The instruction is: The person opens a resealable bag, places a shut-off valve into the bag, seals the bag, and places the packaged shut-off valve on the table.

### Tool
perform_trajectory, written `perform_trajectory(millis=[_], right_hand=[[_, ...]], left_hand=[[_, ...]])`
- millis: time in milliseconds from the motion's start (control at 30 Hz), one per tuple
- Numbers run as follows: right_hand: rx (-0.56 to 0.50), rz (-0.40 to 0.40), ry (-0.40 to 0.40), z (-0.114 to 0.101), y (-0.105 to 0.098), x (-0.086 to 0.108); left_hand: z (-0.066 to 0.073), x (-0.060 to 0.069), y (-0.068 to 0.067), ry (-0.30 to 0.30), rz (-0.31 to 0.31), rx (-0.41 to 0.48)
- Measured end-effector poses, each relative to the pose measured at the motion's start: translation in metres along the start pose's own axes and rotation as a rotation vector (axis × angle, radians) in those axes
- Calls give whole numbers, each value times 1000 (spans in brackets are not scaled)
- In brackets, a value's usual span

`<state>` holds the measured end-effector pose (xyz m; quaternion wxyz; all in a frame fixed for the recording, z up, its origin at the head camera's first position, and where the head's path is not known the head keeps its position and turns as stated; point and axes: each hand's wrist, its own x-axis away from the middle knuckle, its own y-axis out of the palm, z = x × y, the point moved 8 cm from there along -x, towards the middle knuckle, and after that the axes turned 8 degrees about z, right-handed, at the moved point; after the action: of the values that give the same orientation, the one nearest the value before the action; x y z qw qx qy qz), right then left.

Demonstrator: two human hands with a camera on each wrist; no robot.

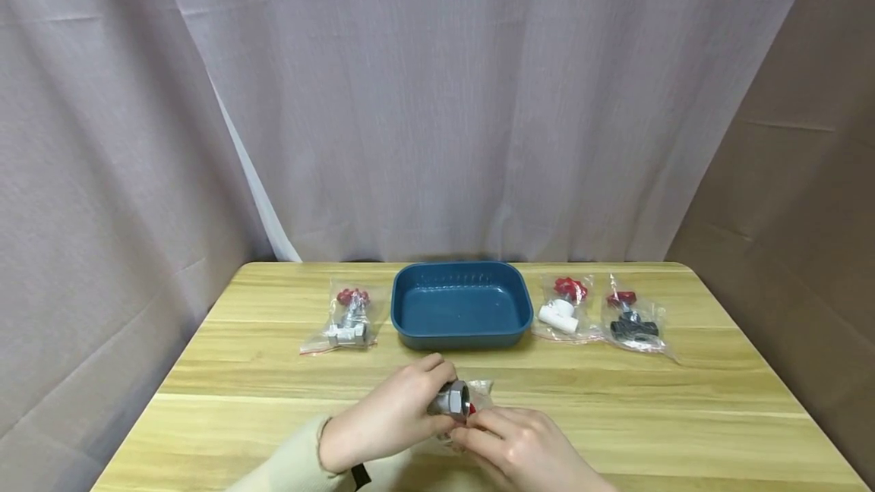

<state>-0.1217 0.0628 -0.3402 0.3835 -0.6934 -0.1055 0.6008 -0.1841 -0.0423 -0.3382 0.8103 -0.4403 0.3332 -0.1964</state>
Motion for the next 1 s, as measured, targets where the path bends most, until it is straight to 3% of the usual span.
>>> perform_trajectory(millis=[200,433,1000], right_hand=[[20,-1,-31,-1,0,1],[14,7,-46,0,2,6],[-45,-169,61,5,14,14]], left_hand=[[-6,-1,9,-24,-47,-16],[-5,2,19,-10,-71,-36],[0,1,44,39,-106,-229]])
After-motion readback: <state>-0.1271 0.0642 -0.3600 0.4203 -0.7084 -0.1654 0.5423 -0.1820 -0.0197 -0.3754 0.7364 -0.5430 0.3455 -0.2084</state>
